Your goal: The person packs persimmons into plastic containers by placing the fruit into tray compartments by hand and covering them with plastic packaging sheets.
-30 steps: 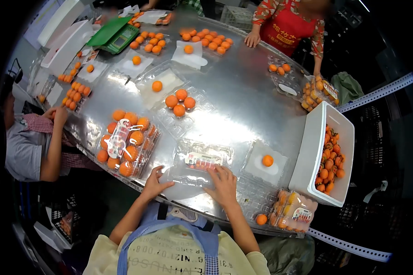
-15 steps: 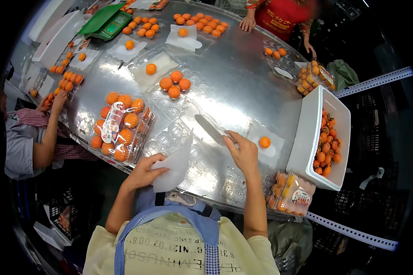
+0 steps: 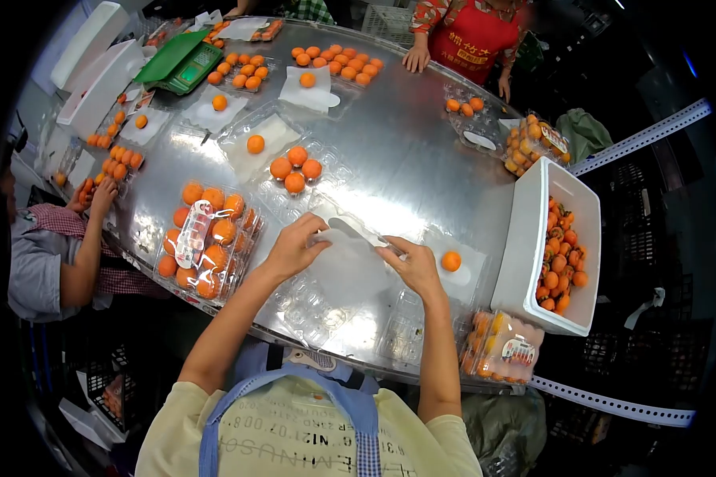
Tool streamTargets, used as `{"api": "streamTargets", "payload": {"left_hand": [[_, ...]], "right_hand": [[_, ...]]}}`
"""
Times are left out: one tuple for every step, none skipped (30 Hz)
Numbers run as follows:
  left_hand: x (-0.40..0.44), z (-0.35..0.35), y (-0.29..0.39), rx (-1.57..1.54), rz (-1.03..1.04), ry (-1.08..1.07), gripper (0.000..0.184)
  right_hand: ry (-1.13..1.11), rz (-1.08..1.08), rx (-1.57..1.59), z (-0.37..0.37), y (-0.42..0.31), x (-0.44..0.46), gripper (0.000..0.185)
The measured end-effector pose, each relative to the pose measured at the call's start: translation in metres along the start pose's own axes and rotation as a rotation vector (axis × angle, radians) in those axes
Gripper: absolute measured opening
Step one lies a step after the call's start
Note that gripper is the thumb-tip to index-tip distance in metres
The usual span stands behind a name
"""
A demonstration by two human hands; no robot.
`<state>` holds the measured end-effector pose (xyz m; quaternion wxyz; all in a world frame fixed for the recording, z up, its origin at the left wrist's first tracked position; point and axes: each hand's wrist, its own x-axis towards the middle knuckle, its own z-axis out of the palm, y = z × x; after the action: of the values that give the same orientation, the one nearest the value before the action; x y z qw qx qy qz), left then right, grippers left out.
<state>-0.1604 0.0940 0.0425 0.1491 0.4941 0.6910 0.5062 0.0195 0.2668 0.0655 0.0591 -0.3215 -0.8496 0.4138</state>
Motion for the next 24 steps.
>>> {"api": "streamTargets", "payload": {"left_hand": [[0.004,0.007,-0.011,-0.001,0.063,0.098,0.024],[0.006,0.011,-0.023,0.026,0.074,0.139,0.024],[0.009,0.013,-0.032,0.052,0.084,0.18,0.025],[0.01,0.014,-0.041,0.078,0.092,0.222,0.026],[0.015,0.013,-0.037,0.161,0.107,0.324,0.025],[0.02,0.013,-0.031,0.243,0.121,0.426,0.025],[0.025,0.013,-0.028,0.327,0.133,0.53,0.025],[0.029,0.015,-0.03,0.185,0.063,0.557,0.027],[0.033,0.018,-0.035,0.044,-0.008,0.581,0.029],[0.036,0.02,-0.042,-0.098,-0.078,0.603,0.032],[0.036,0.021,-0.055,-0.131,-0.149,0.458,0.036],[0.035,0.021,-0.068,-0.165,-0.22,0.311,0.04],[0.035,0.023,-0.08,-0.198,-0.291,0.164,0.045],[0.036,0.022,-0.083,-0.232,-0.334,0.138,0.047],[0.038,0.021,-0.086,-0.267,-0.376,0.11,0.049],[0.04,0.021,-0.09,-0.302,-0.418,0.081,0.051],[0.043,0.019,-0.09,-0.317,-0.487,0.158,0.049],[0.047,0.019,-0.09,-0.333,-0.556,0.229,0.047],[0.049,0.021,-0.089,-0.352,-0.623,0.297,0.045],[0.05,0.021,-0.086,-0.374,-0.636,0.331,0.044],[0.05,0.02,-0.084,-0.396,-0.648,0.366,0.043],[0.051,0.019,-0.08,-0.416,-0.661,0.403,0.042],[0.051,0.019,-0.072,-0.43,-0.66,0.429,0.041],[0.051,0.019,-0.063,-0.444,-0.659,0.454,0.04]], "right_hand": [[-0.018,0.027,0.03,0.0,0.002,0.003,0.041],[-0.037,0.055,0.059,0.0,0.004,0.005,0.041],[-0.043,0.066,0.064,0.0,0.005,0.008,0.041],[-0.05,0.077,0.069,0.0,0.006,0.01,0.041],[-0.058,0.089,0.074,0.001,0.008,0.012,0.041],[-0.056,0.071,0.083,0.001,0.011,0.014,0.041],[-0.055,0.051,0.092,0.002,0.014,0.017,0.041],[-0.055,0.031,0.102,0.002,0.015,0.019,0.041],[-0.071,0.039,0.114,0.001,0.014,0.021,0.039],[-0.088,0.048,0.126,-0.002,0.013,0.023,0.038],[-0.105,0.057,0.138,-0.004,0.011,0.025,0.036],[-0.113,0.058,0.17,-0.006,0.01,0.029,0.033],[-0.122,0.061,0.202,-0.01,0.009,0.034,0.031],[-0.131,0.064,0.234,-0.012,0.009,0.039,0.028],[-0.125,0.071,0.25,-0.015,0.009,0.044,0.03],[-0.118,0.079,0.267,-0.017,0.009,0.05,0.032],[-0.109,0.089,0.284,-0.018,0.008,0.054,0.035],[0.007,0.052,0.443,-0.014,0.011,0.057,0.04],[0.13,0.016,0.596,-0.007,0.017,0.061,0.046],[0.254,-0.027,0.745,-0.003,0.024,0.063,0.052],[0.23,0.035,0.769,-0.003,0.029,0.063,0.062],[0.213,0.013,0.722,0.003,0.037,0.062,0.064],[0.196,-0.009,0.677,0.015,0.043,0.059,0.065],[0.178,-0.029,0.633,0.026,0.045,0.055,0.067]]}}
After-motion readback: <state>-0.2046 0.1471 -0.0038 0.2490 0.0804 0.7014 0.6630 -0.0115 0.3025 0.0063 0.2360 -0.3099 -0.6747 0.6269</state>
